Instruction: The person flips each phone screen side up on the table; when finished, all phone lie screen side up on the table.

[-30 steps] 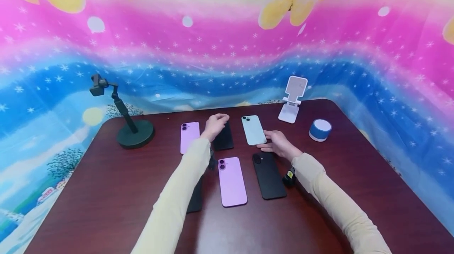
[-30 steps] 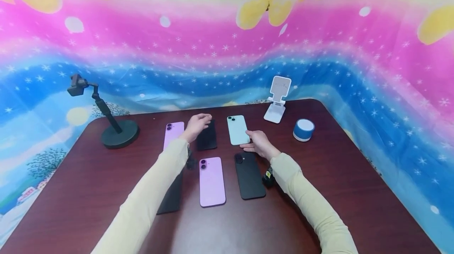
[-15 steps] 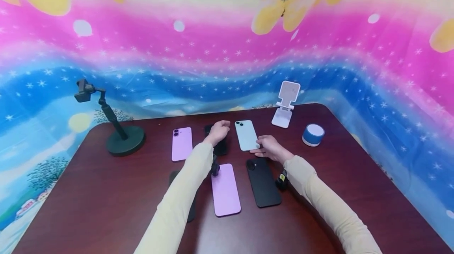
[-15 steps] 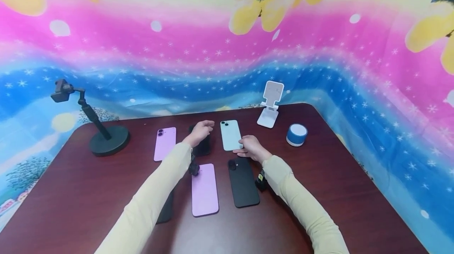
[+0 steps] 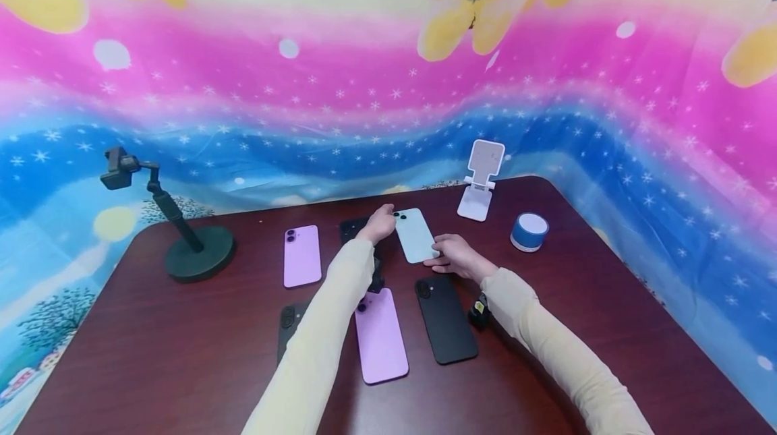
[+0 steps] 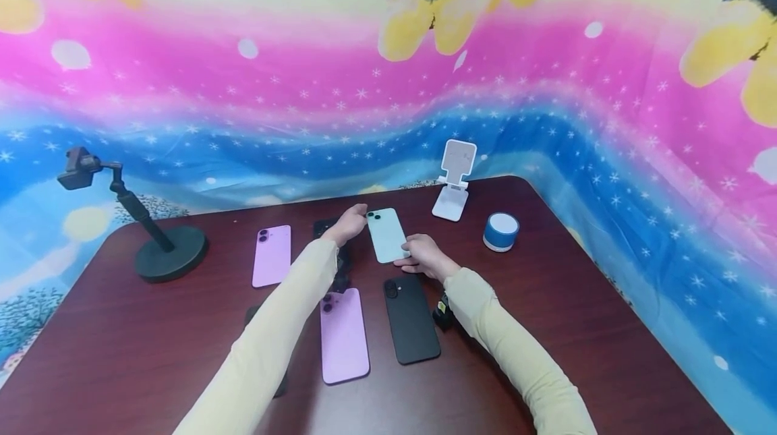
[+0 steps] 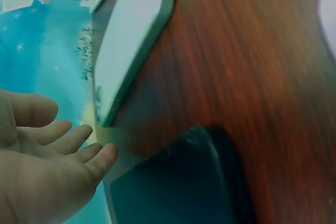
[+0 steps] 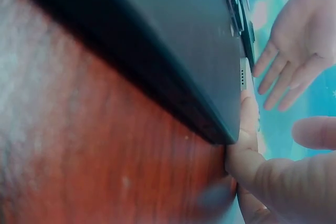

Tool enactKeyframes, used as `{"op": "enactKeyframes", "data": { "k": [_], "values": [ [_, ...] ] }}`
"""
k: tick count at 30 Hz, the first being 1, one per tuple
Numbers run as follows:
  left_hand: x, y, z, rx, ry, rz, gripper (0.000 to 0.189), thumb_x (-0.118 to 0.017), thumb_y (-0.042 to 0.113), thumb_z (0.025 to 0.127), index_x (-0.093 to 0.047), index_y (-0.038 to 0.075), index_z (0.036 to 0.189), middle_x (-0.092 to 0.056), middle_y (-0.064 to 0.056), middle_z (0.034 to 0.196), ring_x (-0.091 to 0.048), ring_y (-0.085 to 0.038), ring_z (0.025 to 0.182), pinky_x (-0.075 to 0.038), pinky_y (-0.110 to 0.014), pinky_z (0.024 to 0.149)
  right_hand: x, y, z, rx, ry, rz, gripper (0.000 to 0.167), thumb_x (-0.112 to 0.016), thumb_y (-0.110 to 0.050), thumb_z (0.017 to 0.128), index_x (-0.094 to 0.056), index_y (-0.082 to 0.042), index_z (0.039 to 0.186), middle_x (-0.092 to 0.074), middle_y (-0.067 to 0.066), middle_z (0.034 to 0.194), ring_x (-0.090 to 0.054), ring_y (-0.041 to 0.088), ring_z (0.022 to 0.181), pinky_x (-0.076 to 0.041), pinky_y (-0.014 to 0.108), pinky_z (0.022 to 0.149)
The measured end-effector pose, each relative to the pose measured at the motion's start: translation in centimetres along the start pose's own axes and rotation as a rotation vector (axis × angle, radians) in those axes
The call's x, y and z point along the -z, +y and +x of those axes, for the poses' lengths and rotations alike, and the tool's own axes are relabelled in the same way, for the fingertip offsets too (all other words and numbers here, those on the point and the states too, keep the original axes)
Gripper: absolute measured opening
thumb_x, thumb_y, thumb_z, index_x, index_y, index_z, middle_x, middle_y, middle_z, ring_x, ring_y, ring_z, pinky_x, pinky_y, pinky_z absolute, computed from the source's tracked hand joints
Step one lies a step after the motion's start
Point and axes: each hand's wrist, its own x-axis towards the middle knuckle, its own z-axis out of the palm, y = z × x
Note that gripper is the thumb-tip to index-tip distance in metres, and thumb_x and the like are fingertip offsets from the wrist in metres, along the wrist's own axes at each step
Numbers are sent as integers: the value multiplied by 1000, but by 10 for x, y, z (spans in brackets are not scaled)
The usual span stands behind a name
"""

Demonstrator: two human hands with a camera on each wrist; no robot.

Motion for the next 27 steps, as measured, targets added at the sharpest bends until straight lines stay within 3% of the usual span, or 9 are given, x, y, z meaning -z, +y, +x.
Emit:
{"op": "enactKeyframes", "data": {
  "k": [4,10,12,16,18,20,23,25,27],
  "values": [
    [-1,-4,3,2,39,117,54,-30,18,98,-28,4,150,-37,-13,151,-39,-24,138,-41,-38,106,0,-2,0,-13,2,9,53,-33,-11,103,-16,6,149,-28,28,149,-62,31,111,-54,26,75],
    [11,43,-47,54,7,120,57,-27,12,99,-15,9,154,-19,-9,160,-15,-26,148,-19,-45,119,0,-1,-1,-24,6,10,52,-34,-11,103,-18,6,149,-31,28,146,-66,23,99,-54,25,73],
    [10,31,-35,43,-35,108,60,-26,14,99,-5,14,155,-9,-4,162,-5,-25,149,-5,-45,121,1,-1,-1,-19,0,7,52,-34,-12,103,-18,6,149,-31,28,146,-66,23,100,-54,25,73],
    [9,13,-17,0,-86,158,64,-26,21,99,7,21,154,-8,-1,162,6,-30,148,3,-44,121,2,-1,0,-14,-9,-4,53,-34,-12,103,-17,6,150,-30,28,147,-66,25,102,-55,26,73],
    [9,24,-27,12,-105,187,64,-26,20,100,9,23,154,-13,-2,161,10,-32,147,1,-44,121,3,0,0,-10,-9,-8,53,-33,-12,103,-16,6,149,-29,29,147,-66,25,103,-55,26,74],
    [11,46,-46,57,-116,207,65,-27,15,100,7,24,154,-27,-9,157,5,-40,146,-17,-45,119,3,0,0,-18,-1,-9,53,-33,-11,103,-17,7,149,-27,28,148,-66,25,102,-54,26,74],
    [17,82,-82,104,-113,244,65,-29,8,98,1,20,155,-37,-16,151,-2,-43,145,-40,-41,93,2,-2,-1,-35,10,2,52,-34,-11,103,-18,6,149,-27,27,149,-65,25,103,-54,27,75],
    [18,91,-93,111,-97,257,65,-30,7,97,-3,17,156,-38,-19,150,-5,-43,145,-38,-39,78,0,-2,-2,-40,11,10,51,-33,-11,103,-19,5,149,-26,27,149,-64,26,104,-54,28,76],
    [19,96,-98,113,-81,269,64,-30,7,97,-6,15,156,-32,-17,154,-2,-41,146,-37,-39,81,-1,-3,-2,-44,11,18,51,-33,-11,103,-19,5,149,-28,27,147,-64,27,105,-54,29,77]
  ]
}}
